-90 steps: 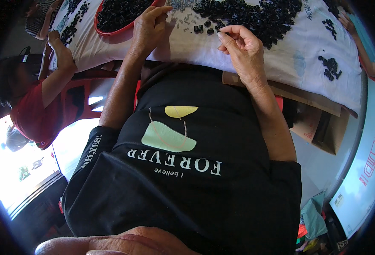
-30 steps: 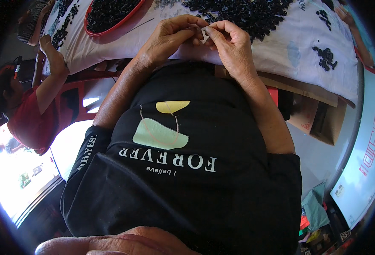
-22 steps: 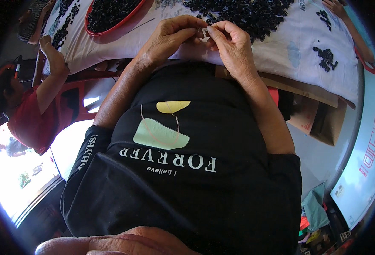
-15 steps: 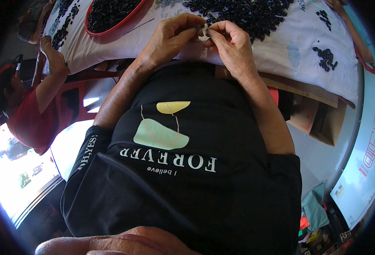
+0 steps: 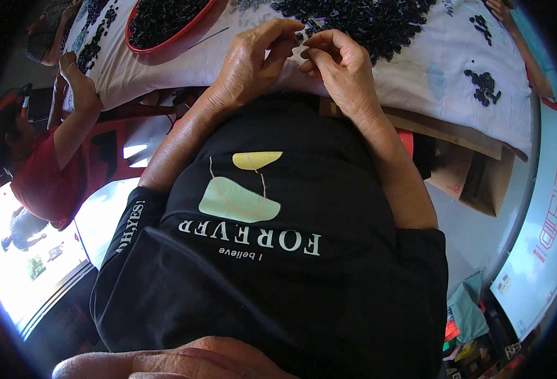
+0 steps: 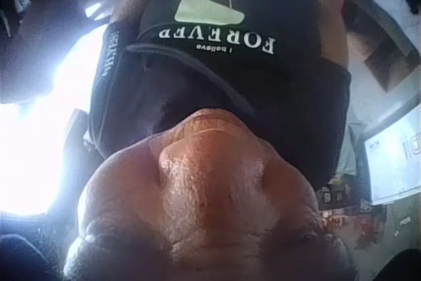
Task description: The person sorts small plastic parts by hand on a workspace table, inspecting them one by one.
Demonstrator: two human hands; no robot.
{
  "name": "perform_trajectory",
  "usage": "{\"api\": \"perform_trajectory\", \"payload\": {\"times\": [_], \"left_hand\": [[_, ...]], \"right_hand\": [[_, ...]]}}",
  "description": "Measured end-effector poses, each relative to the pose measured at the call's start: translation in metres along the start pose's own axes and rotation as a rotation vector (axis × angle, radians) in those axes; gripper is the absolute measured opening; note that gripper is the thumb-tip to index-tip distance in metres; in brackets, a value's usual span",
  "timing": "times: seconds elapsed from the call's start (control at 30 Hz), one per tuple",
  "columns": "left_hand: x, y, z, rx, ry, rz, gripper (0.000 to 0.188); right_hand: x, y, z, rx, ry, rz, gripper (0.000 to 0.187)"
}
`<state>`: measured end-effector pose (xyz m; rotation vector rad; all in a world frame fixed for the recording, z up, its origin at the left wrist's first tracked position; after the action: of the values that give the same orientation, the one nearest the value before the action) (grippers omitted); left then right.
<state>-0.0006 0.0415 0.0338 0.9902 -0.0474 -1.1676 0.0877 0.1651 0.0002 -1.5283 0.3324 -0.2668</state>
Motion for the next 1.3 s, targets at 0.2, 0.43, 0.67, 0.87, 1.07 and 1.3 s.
{"api": "perform_trajectory", "payload": {"times": [0.2,0.43,0.67,0.87,1.07,1.3], "left_hand": [[-0.001,0.006,0.001,-0.096,0.059,-0.096,0.023],[0.000,0.012,-0.001,-0.185,0.056,-0.179,0.024],[0.001,0.012,-0.004,-0.185,0.036,-0.194,0.025],[0.001,0.011,-0.002,-0.174,0.009,-0.151,0.020],[0.001,0.008,-0.004,-0.173,-0.007,-0.114,0.014],[0.002,0.008,-0.002,-0.112,-0.009,-0.071,0.013]], "right_hand": [[0.000,0.007,0.000,-0.045,-0.020,-0.034,0.011],[0.000,0.005,-0.002,-0.093,-0.013,-0.066,0.014],[0.001,0.004,-0.001,-0.091,-0.013,-0.079,0.014],[0.002,0.003,-0.001,-0.053,0.028,-0.065,0.015],[0.002,0.002,-0.001,-0.028,0.029,-0.041,0.015],[0.001,0.006,-0.003,-0.005,0.031,0.037,0.014]]}}
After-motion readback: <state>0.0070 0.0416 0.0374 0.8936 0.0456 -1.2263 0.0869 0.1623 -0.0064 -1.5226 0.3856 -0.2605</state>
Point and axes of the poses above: each hand's wrist, its own x-axis away from the middle knuckle, its own z-axis out of the back of the hand, y = z × x, the point moved 5 cm from there along -x, towards the middle knuckle, and after that the axes turned 2 degrees about -y, right-handed, at the moved point
